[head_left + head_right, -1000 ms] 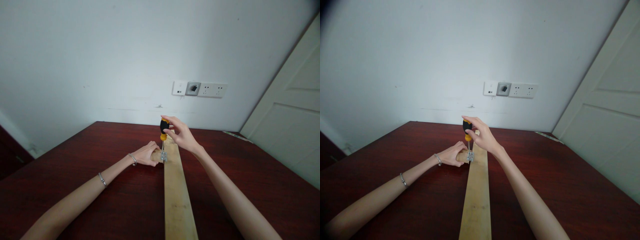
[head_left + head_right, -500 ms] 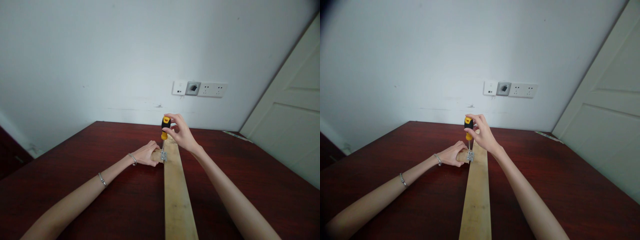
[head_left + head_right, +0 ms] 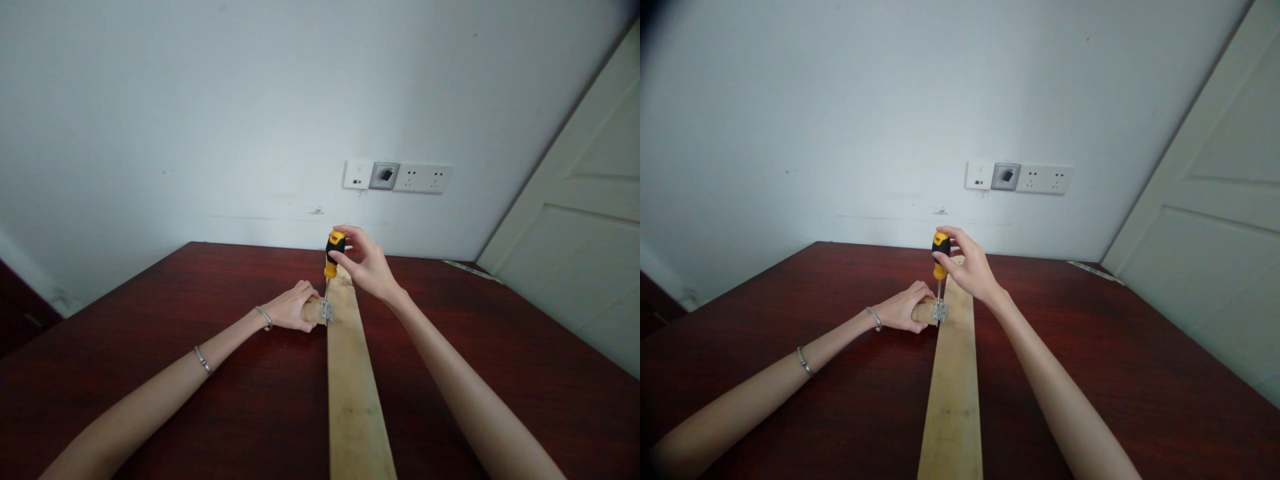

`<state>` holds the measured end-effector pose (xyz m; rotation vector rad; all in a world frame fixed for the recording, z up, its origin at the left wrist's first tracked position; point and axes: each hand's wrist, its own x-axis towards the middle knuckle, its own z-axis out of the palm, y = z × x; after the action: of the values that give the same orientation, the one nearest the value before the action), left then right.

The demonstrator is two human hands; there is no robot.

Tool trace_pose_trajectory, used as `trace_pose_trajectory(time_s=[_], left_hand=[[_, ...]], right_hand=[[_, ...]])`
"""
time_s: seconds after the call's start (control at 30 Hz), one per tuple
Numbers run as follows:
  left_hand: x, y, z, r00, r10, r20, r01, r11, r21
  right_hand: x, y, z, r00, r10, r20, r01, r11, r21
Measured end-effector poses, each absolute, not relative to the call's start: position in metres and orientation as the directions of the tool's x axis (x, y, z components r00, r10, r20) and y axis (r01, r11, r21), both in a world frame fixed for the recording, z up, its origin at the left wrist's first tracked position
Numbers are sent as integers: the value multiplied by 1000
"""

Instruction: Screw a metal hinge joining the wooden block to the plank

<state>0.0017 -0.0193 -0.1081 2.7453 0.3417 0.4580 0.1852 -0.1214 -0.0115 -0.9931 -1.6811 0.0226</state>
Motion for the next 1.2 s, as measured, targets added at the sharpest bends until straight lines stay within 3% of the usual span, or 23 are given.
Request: trace_pose_trajectory(time_s=[1.2], left_hand=[[1, -18, -107, 927, 246, 282, 148, -934, 325]], right_hand=[[184, -124, -9, 22, 607, 795, 592, 632, -499]])
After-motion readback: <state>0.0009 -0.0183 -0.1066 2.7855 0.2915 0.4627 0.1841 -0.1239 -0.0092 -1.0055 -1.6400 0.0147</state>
